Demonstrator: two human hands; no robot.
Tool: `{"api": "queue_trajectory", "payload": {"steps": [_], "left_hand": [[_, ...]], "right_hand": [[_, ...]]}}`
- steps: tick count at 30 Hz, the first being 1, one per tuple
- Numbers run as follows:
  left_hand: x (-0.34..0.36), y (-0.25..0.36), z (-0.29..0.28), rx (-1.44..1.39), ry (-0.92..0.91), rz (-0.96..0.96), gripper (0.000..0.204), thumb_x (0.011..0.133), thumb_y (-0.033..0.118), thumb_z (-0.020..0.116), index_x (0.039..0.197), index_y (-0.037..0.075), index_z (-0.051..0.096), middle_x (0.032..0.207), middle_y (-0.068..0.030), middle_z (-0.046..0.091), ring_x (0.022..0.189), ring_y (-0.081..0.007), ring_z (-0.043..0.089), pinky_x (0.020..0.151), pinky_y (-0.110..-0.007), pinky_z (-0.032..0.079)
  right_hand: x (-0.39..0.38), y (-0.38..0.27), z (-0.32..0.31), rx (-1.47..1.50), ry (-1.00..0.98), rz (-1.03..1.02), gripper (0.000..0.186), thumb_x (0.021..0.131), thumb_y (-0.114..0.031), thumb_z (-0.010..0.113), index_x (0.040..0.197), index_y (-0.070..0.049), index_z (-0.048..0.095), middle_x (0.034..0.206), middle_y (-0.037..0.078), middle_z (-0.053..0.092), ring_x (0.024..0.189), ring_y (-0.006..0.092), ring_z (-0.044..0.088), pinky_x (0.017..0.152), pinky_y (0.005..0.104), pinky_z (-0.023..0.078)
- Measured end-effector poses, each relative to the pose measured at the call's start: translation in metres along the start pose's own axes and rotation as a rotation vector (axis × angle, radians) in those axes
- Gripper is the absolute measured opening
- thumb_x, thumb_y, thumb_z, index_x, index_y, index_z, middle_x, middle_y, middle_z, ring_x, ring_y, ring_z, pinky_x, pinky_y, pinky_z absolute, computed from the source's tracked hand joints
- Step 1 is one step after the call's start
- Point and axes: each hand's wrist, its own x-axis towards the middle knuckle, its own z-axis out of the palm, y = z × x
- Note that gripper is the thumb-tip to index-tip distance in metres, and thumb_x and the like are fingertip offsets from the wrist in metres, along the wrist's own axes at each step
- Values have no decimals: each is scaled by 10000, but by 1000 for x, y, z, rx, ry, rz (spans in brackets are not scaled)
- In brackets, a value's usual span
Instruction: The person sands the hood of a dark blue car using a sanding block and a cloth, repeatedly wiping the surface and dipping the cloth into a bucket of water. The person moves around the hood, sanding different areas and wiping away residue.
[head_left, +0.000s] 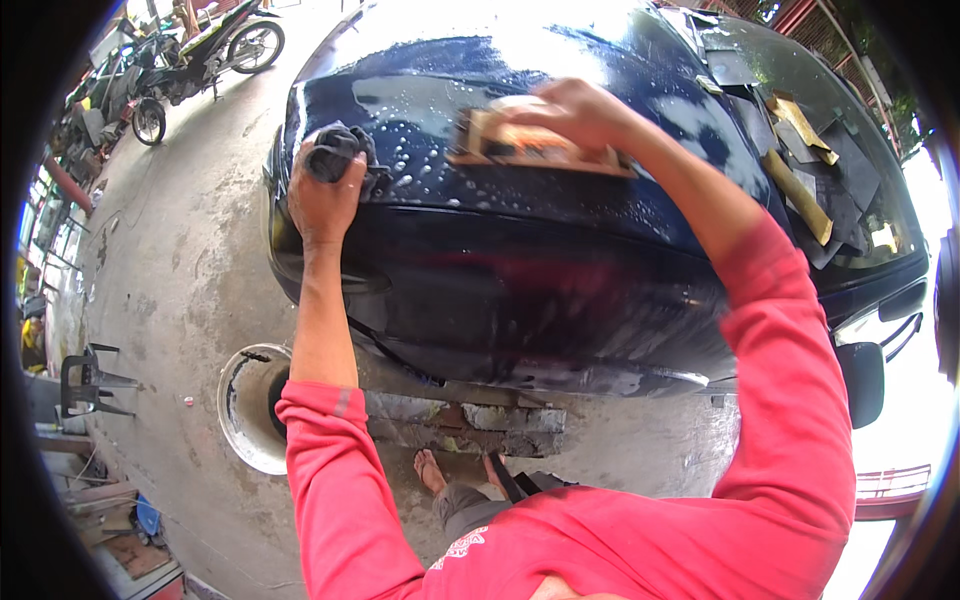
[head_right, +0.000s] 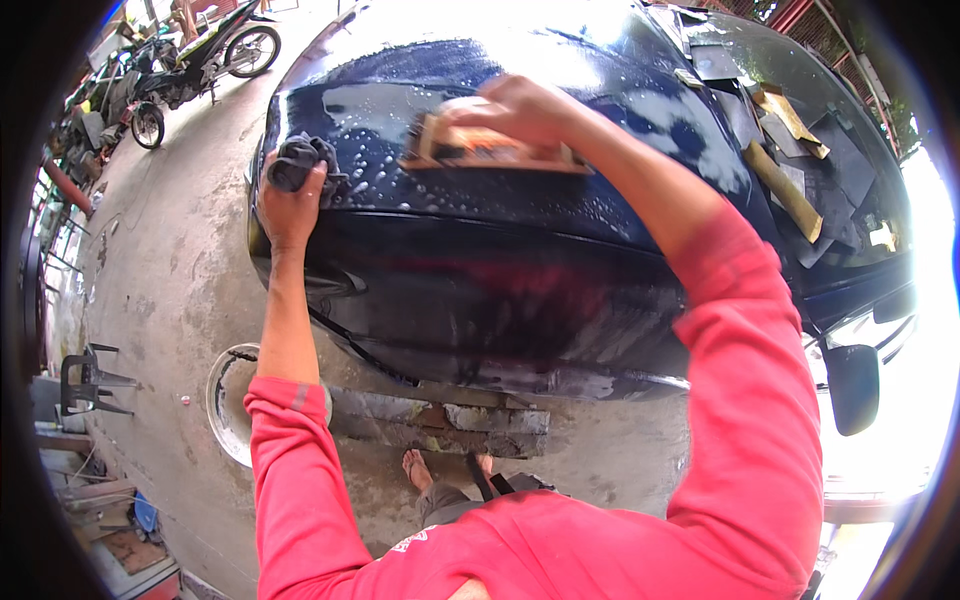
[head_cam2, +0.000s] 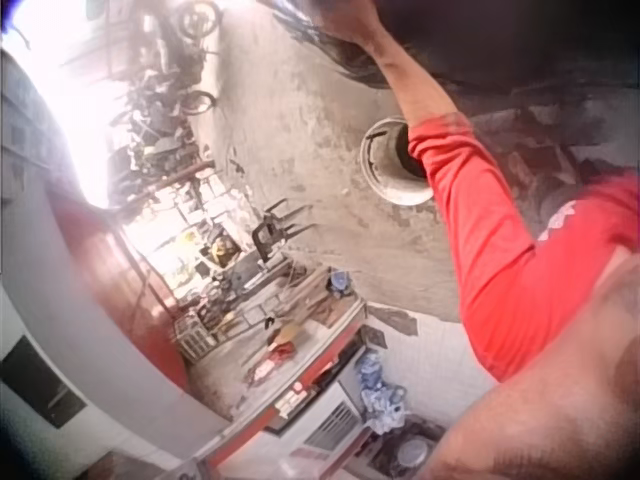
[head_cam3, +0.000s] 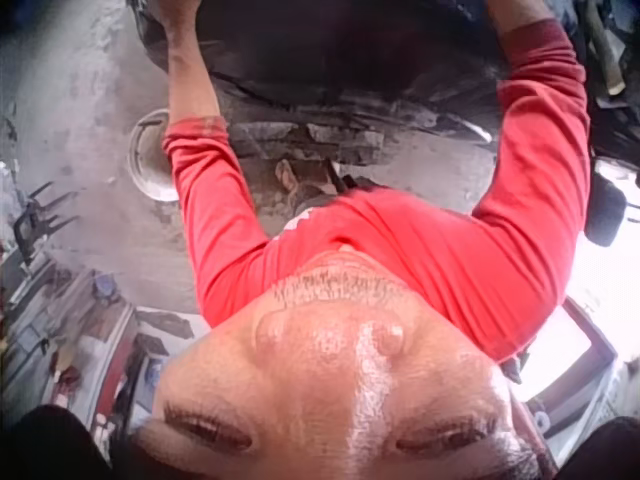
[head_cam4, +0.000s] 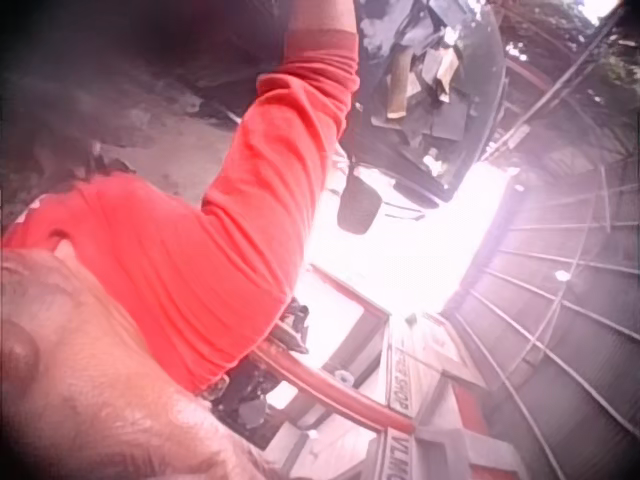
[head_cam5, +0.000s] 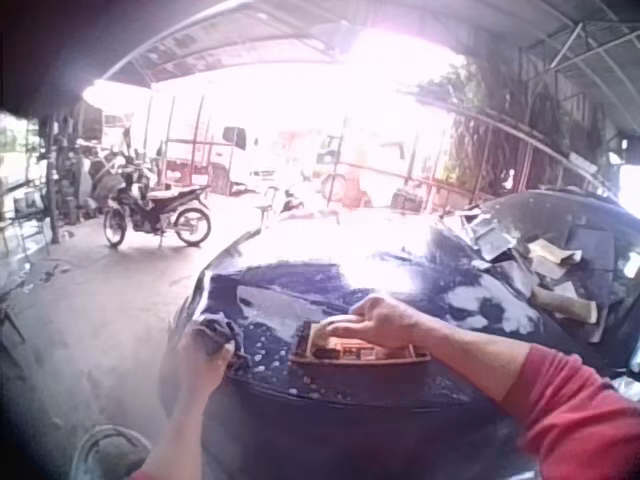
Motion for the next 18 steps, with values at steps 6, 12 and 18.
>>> {"api": "queue_trajectory", "payload": {"steps": [6, 12, 18], "left_hand": [[-2, 2, -6, 1, -32, -56, 466, 851, 356, 858, 1226, 117, 720, 1199, -150, 762, 1127, -408, 733, 979, -493, 575], [-3, 1, 1, 49, -26, -100, 464, 842, 346, 861, 1224, 120, 726, 1203, -139, 763, 1143, -393, 733, 985, -482, 578], [-7, -8, -5, -72, 24, -116, 411, 828, 314, 869, 1138, 86, 724, 1098, -163, 777, 1057, -409, 749, 936, -496, 583]], "right_hand": [[-60, -28, -20, 152, -33, 165, 660, 961, -677, 752, 930, -23, 835, 738, 93, 725, 687, 174, 665, 665, 396, 542], [-92, -11, -34, 165, -68, 229, 525, 1006, -533, 742, 994, -14, 824, 686, 60, 625, 674, 147, 556, 638, 369, 444], [71, -23, 29, -181, -12, -55, 297, 1078, -390, 681, 1272, -207, 811, 954, 187, 733, 807, 303, 693, 800, 448, 569]]}}
